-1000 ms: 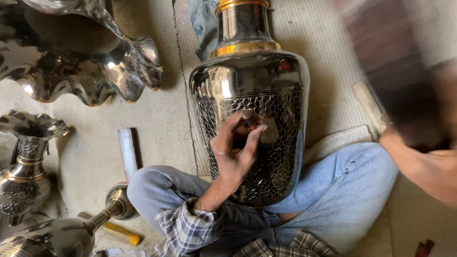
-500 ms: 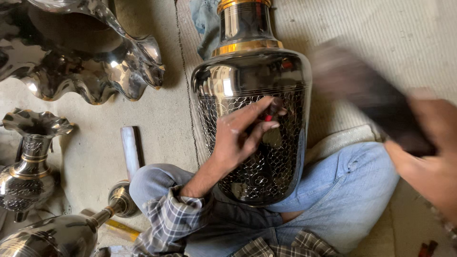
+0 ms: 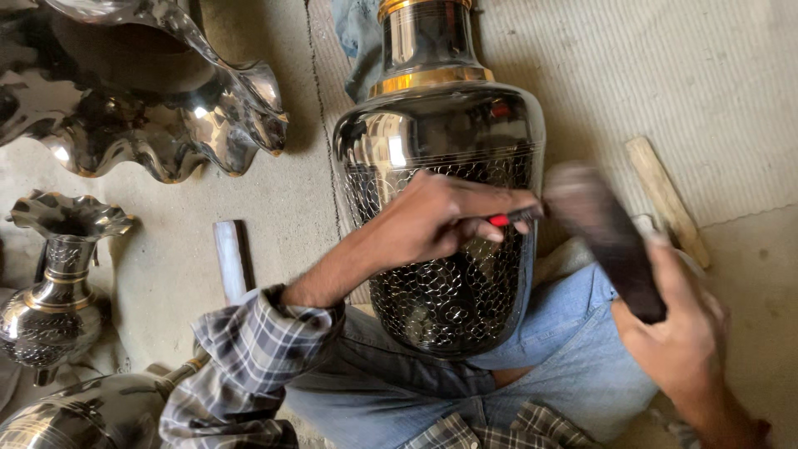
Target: The person sits cross-legged on the floor and uses a hammer and a small punch to create a textured pattern on a large metal vase. They repeatedly strike the punch against the vase surface to form a decorative design.
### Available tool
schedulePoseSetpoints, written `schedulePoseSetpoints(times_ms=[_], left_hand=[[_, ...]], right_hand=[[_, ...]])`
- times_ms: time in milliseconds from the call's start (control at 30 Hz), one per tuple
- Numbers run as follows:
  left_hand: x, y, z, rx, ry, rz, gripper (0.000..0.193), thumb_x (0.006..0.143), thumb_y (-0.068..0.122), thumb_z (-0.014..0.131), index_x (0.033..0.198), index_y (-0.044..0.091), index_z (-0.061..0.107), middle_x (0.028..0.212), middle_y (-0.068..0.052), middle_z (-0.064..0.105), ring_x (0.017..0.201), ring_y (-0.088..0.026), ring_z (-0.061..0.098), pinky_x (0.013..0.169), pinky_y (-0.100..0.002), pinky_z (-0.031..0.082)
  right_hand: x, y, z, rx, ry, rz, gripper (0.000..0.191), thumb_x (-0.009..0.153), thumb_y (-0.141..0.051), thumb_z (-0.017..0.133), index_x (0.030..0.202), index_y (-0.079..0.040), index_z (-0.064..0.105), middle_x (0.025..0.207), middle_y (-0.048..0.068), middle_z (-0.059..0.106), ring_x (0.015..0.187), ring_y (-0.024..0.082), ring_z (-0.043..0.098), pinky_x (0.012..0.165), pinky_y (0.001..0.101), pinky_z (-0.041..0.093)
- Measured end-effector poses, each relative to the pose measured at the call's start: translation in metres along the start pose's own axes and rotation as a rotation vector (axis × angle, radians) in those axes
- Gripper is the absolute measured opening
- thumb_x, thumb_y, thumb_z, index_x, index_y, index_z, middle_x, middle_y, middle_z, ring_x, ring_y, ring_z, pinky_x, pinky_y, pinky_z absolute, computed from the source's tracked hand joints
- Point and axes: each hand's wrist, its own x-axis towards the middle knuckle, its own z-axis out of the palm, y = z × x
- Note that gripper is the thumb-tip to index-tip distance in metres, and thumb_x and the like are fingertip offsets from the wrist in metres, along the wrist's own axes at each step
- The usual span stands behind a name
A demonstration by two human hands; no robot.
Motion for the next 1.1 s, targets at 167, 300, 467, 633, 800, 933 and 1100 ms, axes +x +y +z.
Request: schedulePoseSetpoints(times_ms=[167, 300, 467, 633, 800, 933, 1100], left_hand=[[0.013, -0.004, -0.003, 0.001, -0.156, 0.109, 0.062, 0.088, -0.012, 0.064, 0.140, 0.020, 0.063, 0.134, -0.001, 0.073, 0.078, -0.005, 0.077, 0.050, -0.019, 0.056], [0.015, -0.007, -0.006, 0.068, -0.234, 0.176, 0.066, 0.082, -0.008, 0.072, 0.142, 0.019, 0.064, 0.132, -0.002, 0.074, 0.092, -0.010, 0.077, 0.065, -0.021, 0.060], [0.030, -0.015, -0.008, 0.059, -0.226, 0.119, 0.060, 0.089, -0.010, 0.069, 0.140, 0.021, 0.061, 0.138, -0.005, 0.070, 0.068, -0.005, 0.073, 0.043, -0.022, 0.050], [0.039, -0.019, -0.006, 0.084, -0.381, 0.106, 0.059, 0.086, 0.001, 0.075, 0.138, 0.025, 0.062, 0.118, -0.002, 0.076, 0.054, -0.005, 0.062, 0.043, -0.025, 0.047], [0.050, -0.023, -0.001, 0.148, -0.571, 0.063, 0.049, 0.093, 0.019, 0.077, 0.139, 0.030, 0.063, 0.078, -0.001, 0.077, 0.053, -0.012, 0.054, 0.051, -0.033, 0.047], [0.049, -0.024, -0.001, 0.075, -0.539, 0.126, 0.051, 0.091, 0.014, 0.076, 0.138, 0.030, 0.063, 0.096, 0.002, 0.079, 0.056, -0.006, 0.057, 0.050, -0.028, 0.051], [0.034, -0.017, -0.009, 0.097, -0.466, -0.007, 0.061, 0.085, -0.004, 0.070, 0.138, 0.025, 0.061, 0.114, 0.001, 0.080, 0.048, -0.008, 0.058, 0.040, -0.026, 0.048]], right_hand=[[-0.041, 0.008, 0.022, -0.095, -0.009, 0.000, 0.083, 0.076, 0.004, 0.075, 0.151, 0.001, 0.042, 0.110, 0.030, 0.064, 0.095, 0.040, 0.066, 0.080, 0.0466, 0.055], [-0.059, 0.003, 0.036, 0.211, 0.157, 0.239, 0.072, 0.079, 0.001, 0.073, 0.143, 0.004, 0.041, 0.105, 0.027, 0.062, 0.086, 0.037, 0.064, 0.079, 0.0416, 0.056], [-0.081, 0.015, 0.047, 0.161, -0.006, 0.323, 0.088, 0.077, 0.002, 0.072, 0.157, 0.005, 0.036, 0.100, 0.017, 0.070, 0.085, 0.028, 0.071, 0.078, 0.0394, 0.058], [-0.109, 0.030, 0.058, 0.068, 0.109, 0.347, 0.088, 0.079, 0.005, 0.074, 0.158, 0.004, 0.037, 0.104, 0.017, 0.068, 0.089, 0.025, 0.067, 0.082, 0.0378, 0.056], [-0.116, 0.023, 0.055, 0.540, 0.355, 0.280, 0.082, 0.100, 0.008, 0.079, 0.157, -0.005, 0.020, 0.105, 0.007, 0.060, 0.092, 0.014, 0.061, 0.092, 0.0284, 0.058], [-0.099, 0.019, 0.045, 0.047, 0.200, 0.114, 0.093, 0.076, 0.014, 0.079, 0.148, -0.009, 0.026, 0.105, 0.020, 0.063, 0.091, 0.027, 0.065, 0.082, 0.0386, 0.057], [-0.076, 0.021, 0.043, 0.092, 0.218, 0.105, 0.091, 0.078, 0.010, 0.075, 0.155, 0.001, 0.029, 0.108, 0.018, 0.065, 0.093, 0.024, 0.068, 0.083, 0.0367, 0.059]])
